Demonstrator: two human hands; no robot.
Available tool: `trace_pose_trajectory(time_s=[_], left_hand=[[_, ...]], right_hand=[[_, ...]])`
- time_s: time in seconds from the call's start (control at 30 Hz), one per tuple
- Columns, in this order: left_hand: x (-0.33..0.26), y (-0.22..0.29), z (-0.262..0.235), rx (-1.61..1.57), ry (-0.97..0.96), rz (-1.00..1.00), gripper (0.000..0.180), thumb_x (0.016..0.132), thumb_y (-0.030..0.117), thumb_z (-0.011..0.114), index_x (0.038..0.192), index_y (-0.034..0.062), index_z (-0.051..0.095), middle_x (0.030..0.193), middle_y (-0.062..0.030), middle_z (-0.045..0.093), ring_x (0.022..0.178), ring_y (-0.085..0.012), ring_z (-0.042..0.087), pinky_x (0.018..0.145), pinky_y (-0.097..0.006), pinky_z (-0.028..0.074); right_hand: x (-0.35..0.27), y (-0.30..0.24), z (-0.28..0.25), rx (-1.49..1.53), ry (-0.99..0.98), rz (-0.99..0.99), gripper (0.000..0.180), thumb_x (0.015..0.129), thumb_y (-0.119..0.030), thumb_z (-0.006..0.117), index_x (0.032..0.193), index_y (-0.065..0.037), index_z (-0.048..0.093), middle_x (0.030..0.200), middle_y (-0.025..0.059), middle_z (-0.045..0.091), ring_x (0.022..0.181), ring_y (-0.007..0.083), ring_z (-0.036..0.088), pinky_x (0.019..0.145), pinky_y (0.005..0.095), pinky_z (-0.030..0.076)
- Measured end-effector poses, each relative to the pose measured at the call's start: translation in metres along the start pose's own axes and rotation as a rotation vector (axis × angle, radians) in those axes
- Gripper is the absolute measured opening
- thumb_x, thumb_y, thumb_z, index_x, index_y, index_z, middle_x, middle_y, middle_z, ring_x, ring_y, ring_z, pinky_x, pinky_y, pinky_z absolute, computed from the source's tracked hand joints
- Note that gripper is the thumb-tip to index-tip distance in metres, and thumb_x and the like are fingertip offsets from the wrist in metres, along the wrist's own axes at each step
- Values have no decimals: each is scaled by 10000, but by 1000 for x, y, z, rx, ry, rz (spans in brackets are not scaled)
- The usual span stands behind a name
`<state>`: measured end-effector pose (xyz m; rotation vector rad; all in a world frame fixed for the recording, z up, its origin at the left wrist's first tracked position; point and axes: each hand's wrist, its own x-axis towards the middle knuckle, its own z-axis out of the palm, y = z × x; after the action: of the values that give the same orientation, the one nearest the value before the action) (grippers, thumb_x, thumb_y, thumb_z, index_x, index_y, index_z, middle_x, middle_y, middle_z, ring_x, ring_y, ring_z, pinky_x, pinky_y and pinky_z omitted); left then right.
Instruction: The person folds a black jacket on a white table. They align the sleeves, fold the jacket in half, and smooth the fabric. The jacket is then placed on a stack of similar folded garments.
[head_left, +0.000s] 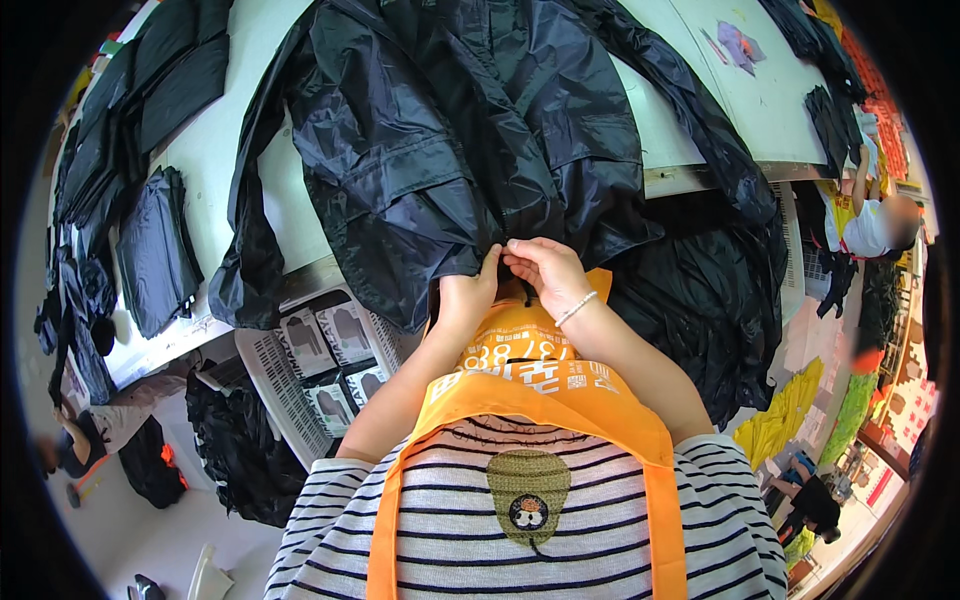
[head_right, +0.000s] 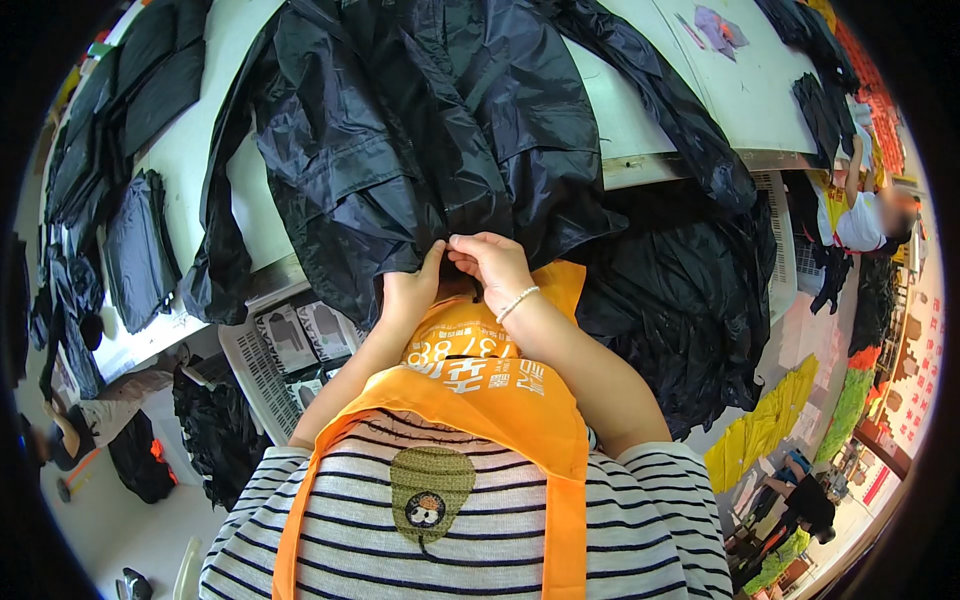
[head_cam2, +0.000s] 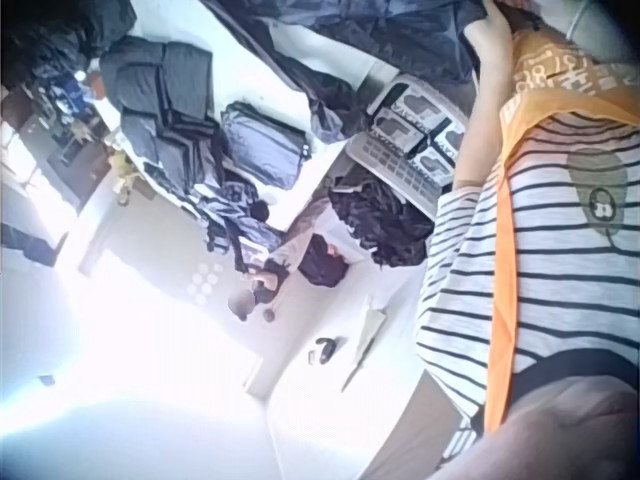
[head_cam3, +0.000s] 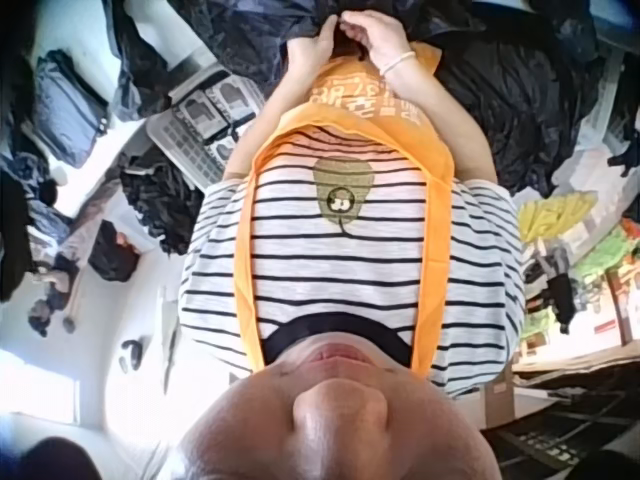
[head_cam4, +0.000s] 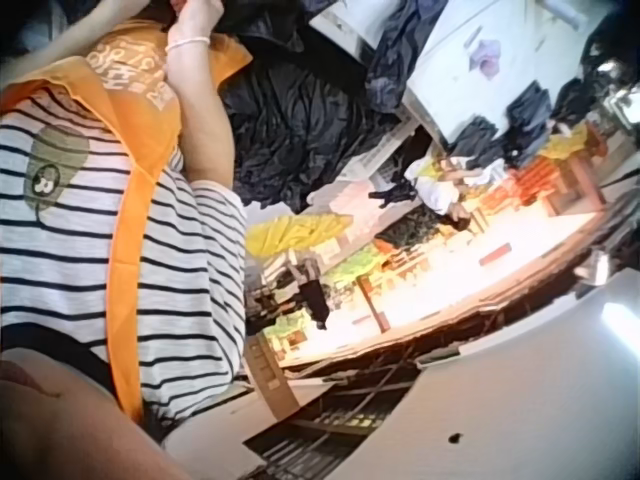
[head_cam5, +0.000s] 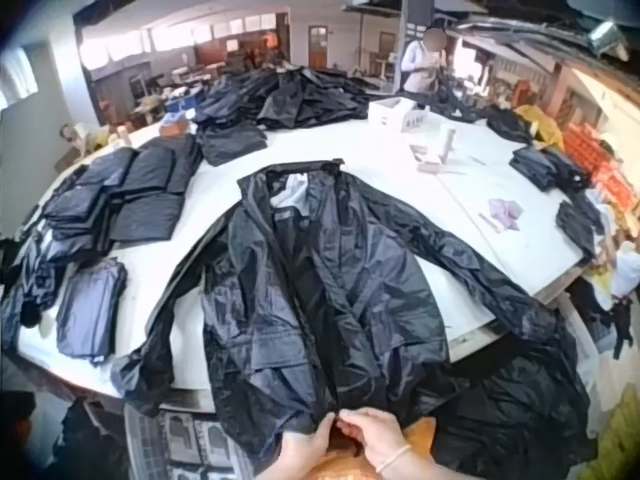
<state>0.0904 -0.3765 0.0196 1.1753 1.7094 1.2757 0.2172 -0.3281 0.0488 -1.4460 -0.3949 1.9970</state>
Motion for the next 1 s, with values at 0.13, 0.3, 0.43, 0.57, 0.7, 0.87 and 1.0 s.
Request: trace_pose_trajectory(time_s=[0.13,0.3,0.43,0.57,0.7,0.87,1.0], left_hand=[[6,1,-5,348,-174,-63,210,859,185,670,834,-23,671,782,-189,671,730,-290,663,653,-342,493],[7,24,-19,337,-325,-597,282,862,252,661,901,-27,673,854,-177,696,791,-233,684,675,-339,503],[-27,-54,-12,77,-256,-339,458,838,443,646,814,-14,646,700,-281,608,730,-408,638,593,-435,481],[-56,-21,-23,252,-392,-482,391,831,407,656,991,50,657,885,-250,645,867,-398,630,742,-420,493],[-81,-29,-37,319,-412,-655,380,811,367,682,1078,97,658,980,-238,650,899,-394,627,780,-410,498],[-150,-104,-20,273,-360,-793,412,783,314,684,1171,185,638,1123,-226,615,1041,-373,589,880,-414,472],[-181,-135,-7,269,-303,-920,432,749,350,705,1129,152,648,1133,-213,618,1047,-369,591,879,-408,477]], right_hand=[[7,-9,-7,-306,-43,-69,91,823,-100,679,809,-17,642,818,92,687,731,152,650,663,246,497],[2,-23,3,-1732,-205,-865,70,807,-125,588,788,-58,578,825,90,624,866,273,602,721,364,484],[20,-43,12,-2031,-531,-1256,100,783,-124,541,871,-88,571,996,76,575,1106,265,502,956,379,388],[73,-69,32,-2218,-577,-1389,132,784,-119,546,884,-93,628,984,70,616,1156,260,496,1080,442,285],[150,-122,89,-2311,-448,-1519,143,826,-142,515,870,-121,649,941,42,660,1166,237,513,1099,468,254],[225,-191,174,-2347,-101,-1615,95,817,-176,592,887,-142,648,942,50,674,1154,233,521,1072,490,261],[283,-245,216,-2269,158,-1581,120,866,-238,579,902,-157,659,929,17,658,1038,216,554,920,430,361]])
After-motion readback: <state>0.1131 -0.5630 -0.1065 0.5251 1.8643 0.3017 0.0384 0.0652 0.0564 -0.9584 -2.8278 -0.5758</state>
